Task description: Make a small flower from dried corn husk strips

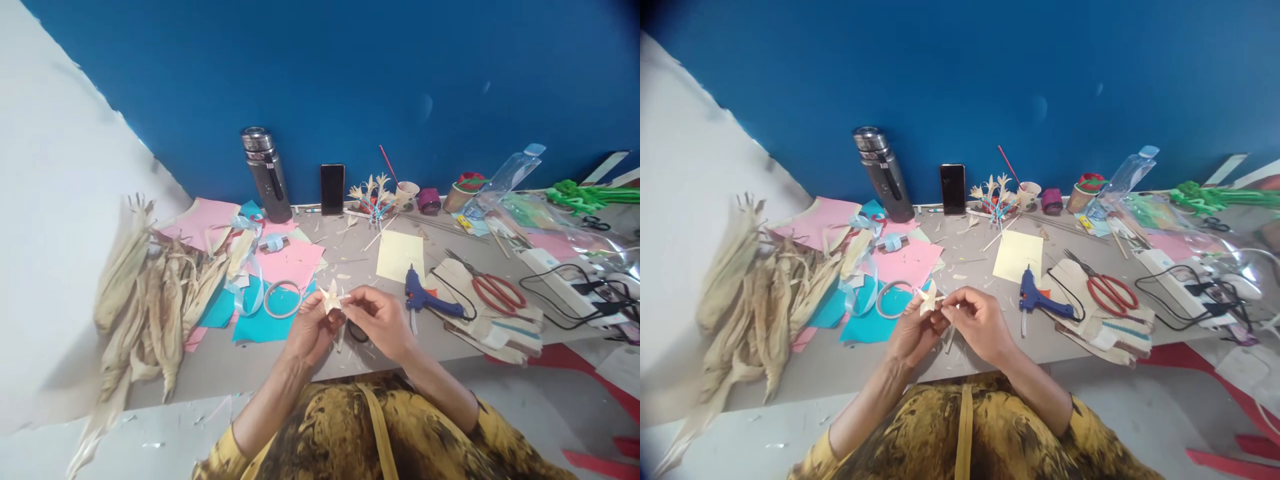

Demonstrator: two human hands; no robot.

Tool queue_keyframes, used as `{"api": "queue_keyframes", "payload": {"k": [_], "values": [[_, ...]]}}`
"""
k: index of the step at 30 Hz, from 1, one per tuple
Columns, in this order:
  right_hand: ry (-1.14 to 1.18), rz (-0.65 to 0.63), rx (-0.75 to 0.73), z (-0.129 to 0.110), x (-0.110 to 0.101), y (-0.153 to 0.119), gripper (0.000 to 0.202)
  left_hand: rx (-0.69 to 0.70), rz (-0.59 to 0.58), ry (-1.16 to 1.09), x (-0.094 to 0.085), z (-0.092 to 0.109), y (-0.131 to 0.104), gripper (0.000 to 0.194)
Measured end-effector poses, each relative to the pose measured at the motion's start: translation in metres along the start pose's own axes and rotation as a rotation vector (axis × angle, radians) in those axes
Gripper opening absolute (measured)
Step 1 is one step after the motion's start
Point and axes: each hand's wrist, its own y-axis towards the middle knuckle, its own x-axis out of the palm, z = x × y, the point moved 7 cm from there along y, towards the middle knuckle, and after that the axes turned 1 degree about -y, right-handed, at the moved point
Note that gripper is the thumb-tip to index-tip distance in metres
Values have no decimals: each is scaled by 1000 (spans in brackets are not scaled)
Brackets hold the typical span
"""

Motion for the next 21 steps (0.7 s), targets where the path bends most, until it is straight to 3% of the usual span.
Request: {"api": "queue_keyframes", "payload": {"k": [5, 10, 21], "values": [[-136, 62, -83, -5, 3, 4, 9, 91, 17, 52, 1, 3, 2, 29], [-132, 64, -96, -4, 2, 7, 5, 154, -12, 120, 0, 7, 2, 22], [-149, 23, -123, -6, -6, 2, 7, 41, -69, 192, 7, 11, 0, 19]]}}
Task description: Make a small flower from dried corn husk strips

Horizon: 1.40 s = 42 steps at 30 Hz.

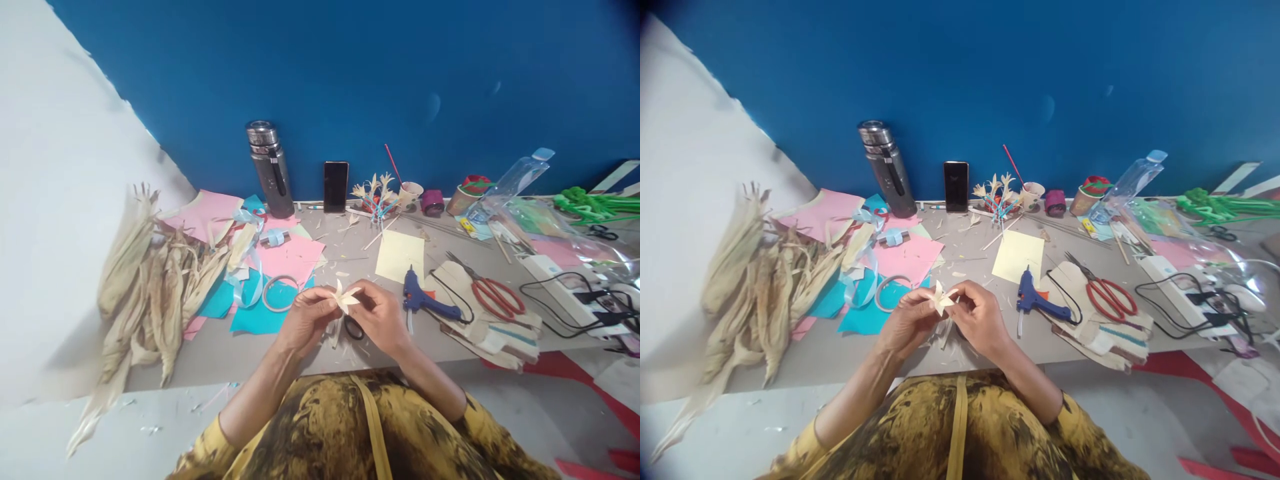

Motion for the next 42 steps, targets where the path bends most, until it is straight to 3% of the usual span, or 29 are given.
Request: {"api": "queue_keyframes", "payload": {"k": [3, 6, 11, 14, 18, 29, 42], "values": [[21, 20, 20, 4, -5, -3, 8, 78, 35, 17, 0, 6, 1, 17], [184, 15, 86, 10, -12, 0, 18, 139, 10, 56, 4, 10, 1, 15], [510, -191, 236, 14, -13, 11, 32, 129, -100, 149, 14, 8, 1, 12], [494, -317, 264, 13, -9, 13, 34, 139, -117, 189, 14, 7, 1, 9], [489, -377, 284, 15, -6, 13, 33, 180, -89, 266, 9, 8, 0, 9], [331, -335, 287, 20, -6, 17, 32, 190, -67, 379, 3, 5, -3, 10], [372, -276, 304, 26, 0, 13, 30, 194, -39, 401, 1, 5, -5, 13]]}}
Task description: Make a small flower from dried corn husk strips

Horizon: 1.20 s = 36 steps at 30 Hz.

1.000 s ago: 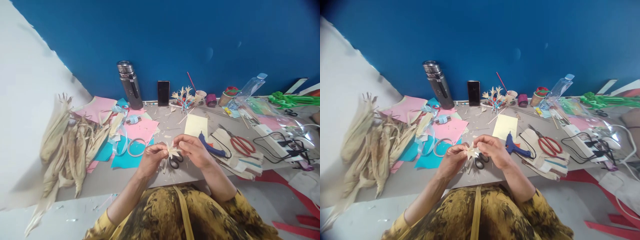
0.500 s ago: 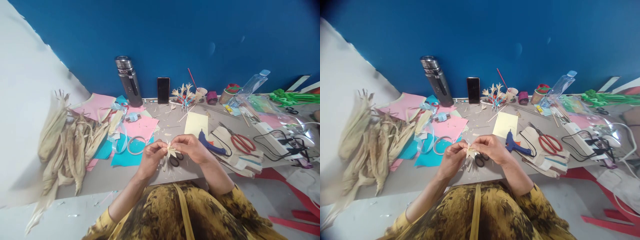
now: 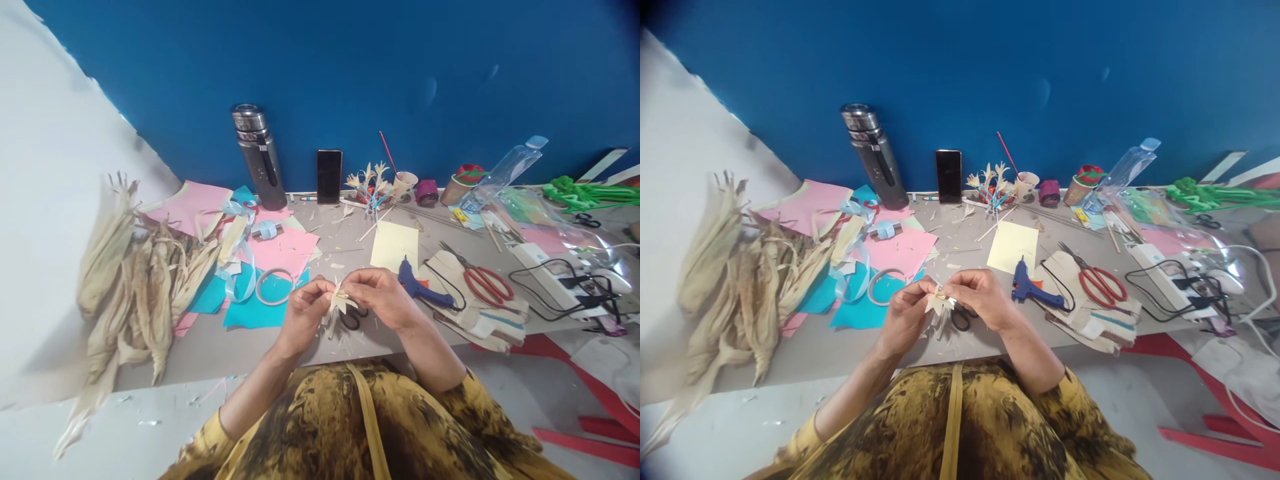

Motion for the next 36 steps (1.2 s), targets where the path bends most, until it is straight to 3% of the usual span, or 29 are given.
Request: {"api": "queue_keyframes", "payload": {"k": [9, 14, 18, 23, 32, 36], "values": [[53, 11, 18, 3, 3, 0, 31, -2, 32, -13, 1, 4, -2, 15], [136, 95, -28, 4, -1, -1, 26, -88, 148, -279, -3, -5, 3, 17], [-14, 168, -71, 1, 0, -6, 21, -79, 208, -436, -4, -9, 8, 21], [-227, 222, -159, -6, 9, -11, 16, -51, 236, -441, -7, -14, 10, 19], [-326, 366, -244, -9, 11, -11, 18, -83, 225, -459, 2, -19, 8, 24], [-325, 362, -251, -8, 11, -13, 19, -72, 216, -453, 4, -18, 6, 23]]}}
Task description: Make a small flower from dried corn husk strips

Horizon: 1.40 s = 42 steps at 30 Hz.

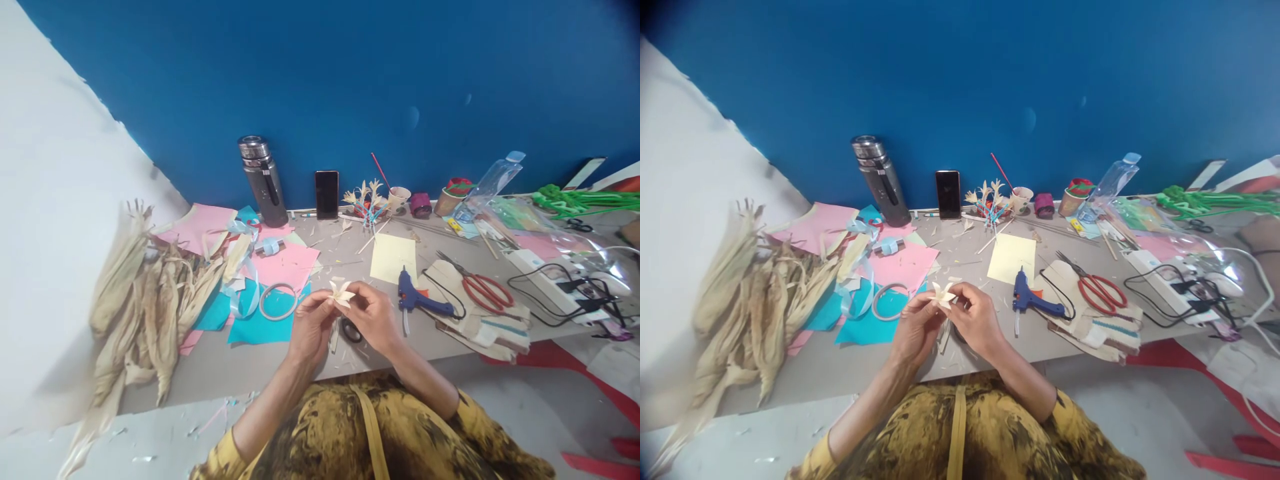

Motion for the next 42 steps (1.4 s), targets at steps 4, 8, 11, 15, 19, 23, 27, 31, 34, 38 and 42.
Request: {"api": "queue_keyframes", "payload": {"k": [4, 8, 11, 15, 19, 23, 27, 31, 34, 38, 42], "values": [[41, -19, -1, 1, -1, -3, 19, -6, -62, 15, 1, 2, -5, 18], [36, -22, -24, 0, -3, -6, 16, -19, -101, 29, 1, 5, -10, 18], [11, 2, -39, -2, -5, -7, 9, -62, -128, 56, 4, 6, -10, 20], [-9, 9, -62, -10, -6, -6, 3, -41, -148, 143, 8, 11, -7, 18], [14, 7, -22, -13, -5, 1, 3, 70, -114, 223, 11, 20, -4, 16], [94, -47, 11, -12, 0, 11, 7, 142, -56, 255, 14, 30, -1, 17], [239, -112, 59, -14, 7, 18, 17, 144, -34, 189, 21, 40, 5, 22], [291, -101, 68, -17, 9, 25, 20, 126, -45, 155, 25, 44, 11, 23], [267, -71, 71, -15, 9, 30, 19, 116, -52, 177, 25, 43, 15, 21], [200, -22, 32, -15, 10, 34, 18, 169, -7, 313, 18, 47, 17, 16], [145, -1, -36, -21, 14, 35, 15, 350, 38, 523, 14, 62, 16, 12]]}}
